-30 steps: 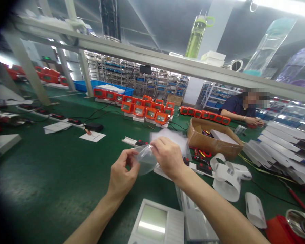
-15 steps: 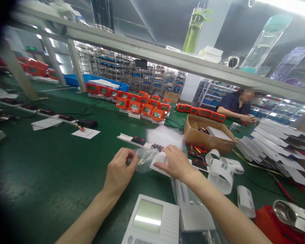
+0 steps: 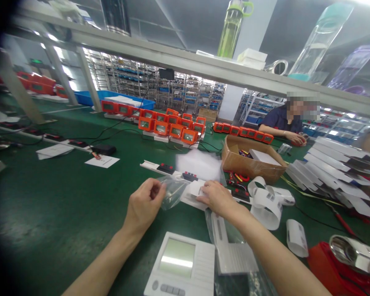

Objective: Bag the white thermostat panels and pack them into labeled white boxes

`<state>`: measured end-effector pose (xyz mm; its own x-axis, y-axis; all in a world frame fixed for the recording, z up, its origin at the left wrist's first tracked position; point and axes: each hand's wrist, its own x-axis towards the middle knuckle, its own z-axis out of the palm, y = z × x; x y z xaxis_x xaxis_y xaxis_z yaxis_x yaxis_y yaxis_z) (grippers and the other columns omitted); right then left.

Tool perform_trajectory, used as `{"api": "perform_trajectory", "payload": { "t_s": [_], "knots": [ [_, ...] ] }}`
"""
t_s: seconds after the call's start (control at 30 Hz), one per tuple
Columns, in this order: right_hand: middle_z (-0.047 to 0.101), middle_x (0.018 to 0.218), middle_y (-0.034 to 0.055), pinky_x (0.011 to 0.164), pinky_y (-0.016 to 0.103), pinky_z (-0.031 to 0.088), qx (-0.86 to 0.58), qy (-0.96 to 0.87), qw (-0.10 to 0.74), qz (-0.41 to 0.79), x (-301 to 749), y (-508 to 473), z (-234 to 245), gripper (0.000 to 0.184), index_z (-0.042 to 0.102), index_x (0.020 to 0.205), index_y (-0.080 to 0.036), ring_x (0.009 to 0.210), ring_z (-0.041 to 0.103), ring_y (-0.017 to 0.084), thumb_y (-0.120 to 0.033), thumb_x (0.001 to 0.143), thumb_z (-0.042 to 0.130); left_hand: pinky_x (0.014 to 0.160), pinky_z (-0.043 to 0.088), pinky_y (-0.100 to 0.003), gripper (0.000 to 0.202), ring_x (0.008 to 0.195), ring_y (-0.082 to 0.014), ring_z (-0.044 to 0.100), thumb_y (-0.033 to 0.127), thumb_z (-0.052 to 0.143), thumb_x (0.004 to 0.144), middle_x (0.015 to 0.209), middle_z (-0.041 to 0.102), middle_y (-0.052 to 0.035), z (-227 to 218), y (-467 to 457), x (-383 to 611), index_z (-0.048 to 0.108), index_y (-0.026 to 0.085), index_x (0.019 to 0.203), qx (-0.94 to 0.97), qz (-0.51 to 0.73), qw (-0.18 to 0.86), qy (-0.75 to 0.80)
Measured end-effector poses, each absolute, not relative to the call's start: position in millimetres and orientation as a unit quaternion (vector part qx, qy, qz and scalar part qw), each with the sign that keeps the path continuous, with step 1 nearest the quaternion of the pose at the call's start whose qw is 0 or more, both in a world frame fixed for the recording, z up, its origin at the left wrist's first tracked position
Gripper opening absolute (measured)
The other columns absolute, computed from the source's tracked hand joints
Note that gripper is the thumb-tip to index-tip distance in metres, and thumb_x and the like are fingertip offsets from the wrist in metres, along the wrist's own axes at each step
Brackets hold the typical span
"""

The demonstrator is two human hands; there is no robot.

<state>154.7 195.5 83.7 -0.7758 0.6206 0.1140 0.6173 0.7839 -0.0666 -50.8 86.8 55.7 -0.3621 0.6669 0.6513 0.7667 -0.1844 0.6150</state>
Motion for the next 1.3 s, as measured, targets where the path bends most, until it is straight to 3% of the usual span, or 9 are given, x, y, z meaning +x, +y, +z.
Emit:
{"api": "perform_trajectory", "payload": {
  "t_s": [0.17, 0.4, 0.67, 0.8, 0.97, 1.13, 1.3],
  "knots": [
    [0.065, 0.105, 0.0089, 0.086, 0.031, 0.045, -0.313, -0.946, 0.067, 0.052, 159.6, 206.1, 83.6, 0.018, 0.071, 0.09, -0.019, 0.099, 0.06, 0.022, -0.034, 0.084, 0.064, 0.058, 0.036, -0.023, 0.018, 0.059, -0.0113, 0.049, 0.026, 0.052, 0.087, 0.068, 0.052, 0.0032, 54.9, 87.6, -50.6, 0.047, 0.02, 0.071, -0.563, -0.523, 0.038, -0.639],
    [0.063, 0.112, 0.0135, 0.091, 0.037, 0.043, -0.316, -0.943, 0.075, 0.068, 161.4, 201.7, 82.7, 0.026, 0.07, 0.097, -0.016, 0.106, 0.056, 0.028, -0.033, 0.078, 0.071, 0.058, 0.036, -0.023, 0.018, 0.058, -0.0116, 0.049, 0.027, 0.052, 0.087, 0.067, 0.052, 0.003, 54.5, 87.4, -50.5, 0.048, 0.02, 0.071, -0.56, -0.522, 0.03, -0.643],
    [0.065, 0.111, 0.0121, 0.09, 0.036, 0.044, -0.308, -0.941, 0.088, 0.107, 164.7, 213.2, 79.5, 0.025, 0.072, 0.098, -0.017, 0.101, 0.06, 0.025, -0.031, 0.077, 0.071, 0.058, 0.037, -0.023, 0.018, 0.059, -0.012, 0.05, 0.028, 0.051, 0.086, 0.067, 0.052, 0.0026, 54.9, 87.4, -50.4, 0.047, 0.02, 0.069, -0.557, -0.526, 0.027, -0.642],
    [0.068, 0.107, 0.0083, 0.086, 0.03, 0.046, -0.303, -0.937, 0.113, 0.134, 167.6, 215.8, 79.8, 0.017, 0.073, 0.092, -0.019, 0.096, 0.063, 0.021, -0.029, 0.085, 0.061, 0.058, 0.036, -0.023, 0.018, 0.06, -0.012, 0.05, 0.028, 0.052, 0.085, 0.067, 0.052, 0.0027, 54.2, 87.8, -50.1, 0.048, 0.02, 0.069, -0.556, -0.529, 0.016, -0.641],
    [0.071, 0.094, 0.0071, 0.08, 0.03, 0.048, -0.327, -0.917, 0.191, 0.128, 168.8, 211.2, 83.8, 0.03, 0.071, 0.082, -0.017, 0.086, 0.064, 0.019, -0.029, 0.092, 0.045, 0.059, 0.036, -0.024, 0.018, 0.059, -0.0124, 0.05, 0.029, 0.054, 0.083, 0.065, 0.052, 0.003, 55.4, 88.3, -50.7, 0.049, 0.02, 0.068, -0.535, -0.547, -0.008, -0.643],
    [0.069, 0.09, 0.0104, 0.081, 0.033, 0.045, -0.382, -0.859, 0.332, 0.076, 172.2, 191.5, 97.9, 0.034, 0.067, 0.085, -0.016, 0.086, 0.061, 0.022, -0.035, 0.093, 0.041, 0.055, 0.037, -0.025, 0.016, 0.053, -0.0144, 0.052, 0.033, 0.053, 0.083, 0.059, 0.053, 0.0038, 62.6, 87.3, -56.6, 0.047, 0.022, 0.072, -0.441, -0.603, -0.055, -0.662],
    [0.061, 0.069, 0.002, 0.061, 0.025, 0.042, -0.411, -0.8, 0.433, 0.058, 174.8, 153.4, 122.2, 0.037, 0.065, 0.084, -0.016, 0.064, 0.055, 0.016, -0.042, 0.094, 0.041, 0.04, 0.038, -0.023, 0.02, 0.038, -0.0149, 0.054, 0.039, 0.045, 0.087, 0.047, 0.053, 0.0058, 63.3, 91.8, -64.8, 0.043, 0.022, 0.076, -0.347, -0.665, -0.188, -0.634]
  ]
}}
